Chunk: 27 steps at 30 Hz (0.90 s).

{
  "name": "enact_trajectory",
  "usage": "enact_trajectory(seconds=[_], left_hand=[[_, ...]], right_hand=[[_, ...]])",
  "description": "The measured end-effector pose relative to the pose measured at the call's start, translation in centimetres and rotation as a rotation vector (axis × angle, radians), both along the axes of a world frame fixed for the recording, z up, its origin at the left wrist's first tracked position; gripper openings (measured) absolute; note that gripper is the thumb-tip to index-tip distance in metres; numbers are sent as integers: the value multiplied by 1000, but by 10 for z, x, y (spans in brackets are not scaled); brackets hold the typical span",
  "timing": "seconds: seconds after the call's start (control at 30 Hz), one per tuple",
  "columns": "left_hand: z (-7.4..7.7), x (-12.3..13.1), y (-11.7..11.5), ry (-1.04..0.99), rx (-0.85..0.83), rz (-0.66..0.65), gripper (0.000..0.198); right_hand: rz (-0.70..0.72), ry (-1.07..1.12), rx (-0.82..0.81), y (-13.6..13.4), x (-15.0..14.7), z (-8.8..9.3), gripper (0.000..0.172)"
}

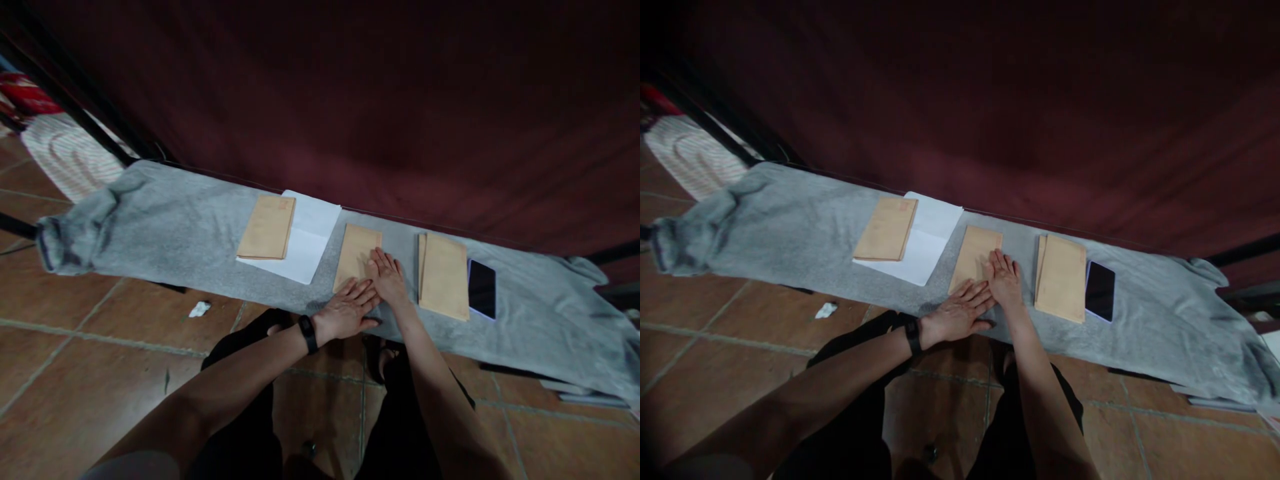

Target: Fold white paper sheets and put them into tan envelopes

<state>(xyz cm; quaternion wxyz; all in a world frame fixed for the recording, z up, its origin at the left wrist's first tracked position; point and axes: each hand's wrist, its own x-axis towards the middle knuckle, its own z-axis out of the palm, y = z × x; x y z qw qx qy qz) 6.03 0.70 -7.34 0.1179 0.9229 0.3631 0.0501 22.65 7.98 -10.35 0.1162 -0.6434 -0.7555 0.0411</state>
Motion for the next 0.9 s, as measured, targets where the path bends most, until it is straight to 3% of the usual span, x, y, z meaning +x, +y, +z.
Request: enact_trajectory(seconds=[0.43,0.9], left_hand=[[-11,-11,6,-26,114,-84,63],[-16,-14,10,-39,141,-108,68]], right_hand=[[46,-25,106,-14,12,-10,56],[59,-48,88,-23,19,-8,57]])
